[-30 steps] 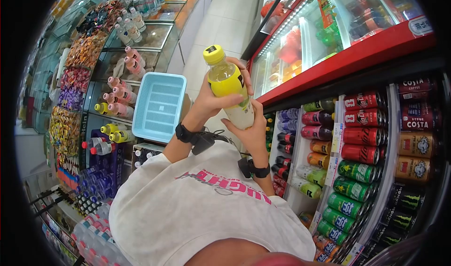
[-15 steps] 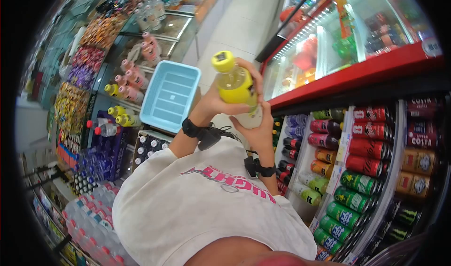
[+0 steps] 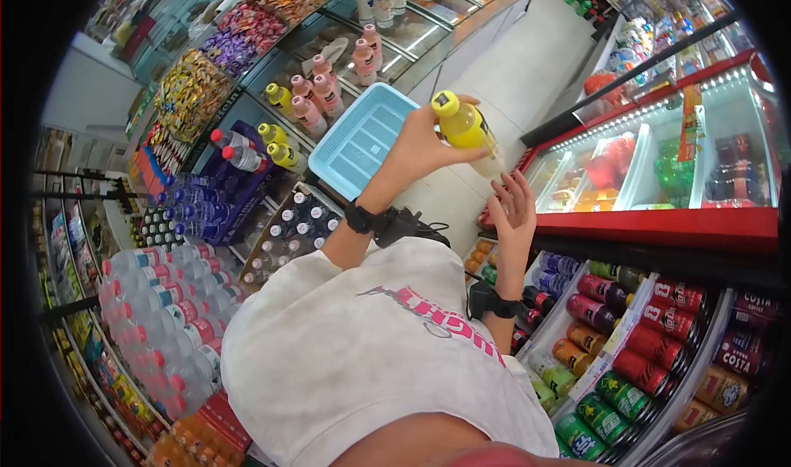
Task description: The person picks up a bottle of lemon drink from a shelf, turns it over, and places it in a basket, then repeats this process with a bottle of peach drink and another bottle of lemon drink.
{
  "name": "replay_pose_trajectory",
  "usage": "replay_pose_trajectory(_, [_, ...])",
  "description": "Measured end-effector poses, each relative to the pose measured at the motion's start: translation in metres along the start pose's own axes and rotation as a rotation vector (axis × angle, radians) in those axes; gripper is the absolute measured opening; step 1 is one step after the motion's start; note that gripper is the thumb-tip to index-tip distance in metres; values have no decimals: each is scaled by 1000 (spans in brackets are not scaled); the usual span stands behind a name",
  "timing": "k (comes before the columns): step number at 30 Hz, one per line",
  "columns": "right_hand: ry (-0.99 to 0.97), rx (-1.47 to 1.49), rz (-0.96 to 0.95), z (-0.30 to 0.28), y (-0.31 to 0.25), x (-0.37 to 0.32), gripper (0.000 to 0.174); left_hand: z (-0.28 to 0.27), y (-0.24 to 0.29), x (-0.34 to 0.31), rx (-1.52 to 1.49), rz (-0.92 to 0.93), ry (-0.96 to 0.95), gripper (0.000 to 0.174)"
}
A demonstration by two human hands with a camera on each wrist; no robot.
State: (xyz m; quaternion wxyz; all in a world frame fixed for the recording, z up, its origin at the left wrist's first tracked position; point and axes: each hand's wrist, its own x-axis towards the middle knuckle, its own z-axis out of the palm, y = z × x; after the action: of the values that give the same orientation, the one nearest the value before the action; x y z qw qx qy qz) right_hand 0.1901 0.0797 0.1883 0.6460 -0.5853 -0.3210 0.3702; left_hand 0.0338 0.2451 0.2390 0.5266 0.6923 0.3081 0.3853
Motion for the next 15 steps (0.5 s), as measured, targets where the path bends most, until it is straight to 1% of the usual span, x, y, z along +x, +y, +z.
replay_pose_trajectory(3, [-126,-68,7,8,-3,5,51,-28,-24,5,23,13,156,64])
replay_pose_trajectory(4, [-155,-85,9,8,-4,5,48,-40,-32,6,36,16,211,65])
replay_pose_trajectory(5, [-164,-86,23,7,-3,8,41,-53,-41,7,49,42,275,64])
replay_pose_trajectory(8, [-112,-73,63,1,5,12,33,-94,-68,8,-11,3,585,63])
replay_pose_trajectory(10, [-59,-89,81,-3,11,12,27,-130,-104,8,6,117,773,61])
replay_pose_trajectory(13, [-10,-70,123,-10,17,14,25,-157,-101,-8,50,37,1004,59])
replay_pose_trajectory(15, [19,-39,143,-13,21,14,23,-184,-134,-20,190,45,1128,57])
